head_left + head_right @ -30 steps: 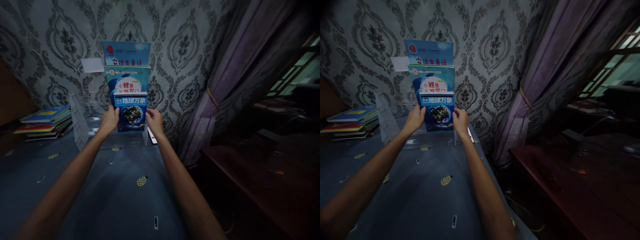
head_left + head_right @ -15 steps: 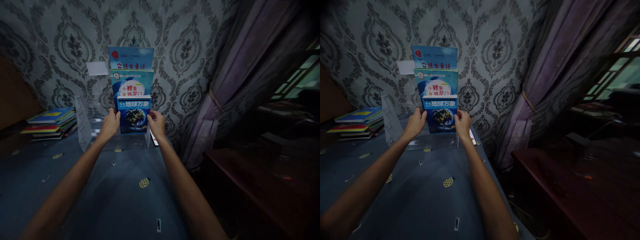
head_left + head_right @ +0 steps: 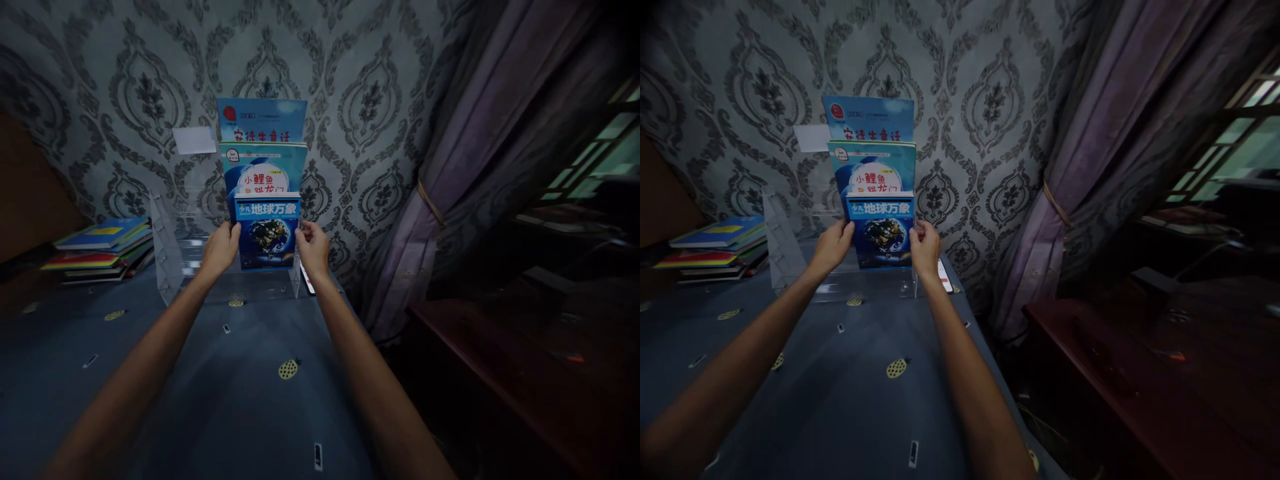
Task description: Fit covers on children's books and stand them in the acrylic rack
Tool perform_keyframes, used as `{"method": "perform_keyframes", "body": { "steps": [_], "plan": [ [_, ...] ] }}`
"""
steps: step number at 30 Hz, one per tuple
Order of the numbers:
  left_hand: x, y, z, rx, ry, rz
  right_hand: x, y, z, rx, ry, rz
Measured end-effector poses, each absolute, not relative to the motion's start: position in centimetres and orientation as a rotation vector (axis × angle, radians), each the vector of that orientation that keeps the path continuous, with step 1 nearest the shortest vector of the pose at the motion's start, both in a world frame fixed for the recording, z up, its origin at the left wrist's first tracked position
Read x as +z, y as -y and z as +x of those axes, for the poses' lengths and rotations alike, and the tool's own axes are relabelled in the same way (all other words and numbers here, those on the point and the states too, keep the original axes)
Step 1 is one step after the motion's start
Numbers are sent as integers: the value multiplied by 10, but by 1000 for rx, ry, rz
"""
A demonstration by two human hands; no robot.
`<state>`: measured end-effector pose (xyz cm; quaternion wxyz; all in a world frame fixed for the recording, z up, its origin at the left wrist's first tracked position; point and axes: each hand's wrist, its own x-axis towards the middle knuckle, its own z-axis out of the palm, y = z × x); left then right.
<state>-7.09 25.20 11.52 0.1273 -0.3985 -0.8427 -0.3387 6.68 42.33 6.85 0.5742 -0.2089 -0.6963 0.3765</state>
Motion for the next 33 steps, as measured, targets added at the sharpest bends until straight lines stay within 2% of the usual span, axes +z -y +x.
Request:
{"method": "perform_keyframes", "body": {
  "steps": [33],
  "plan": [
    [109, -246, -78, -1108, 2408, -1201, 70, -426, 66, 935, 1625, -455]
  ]
}}
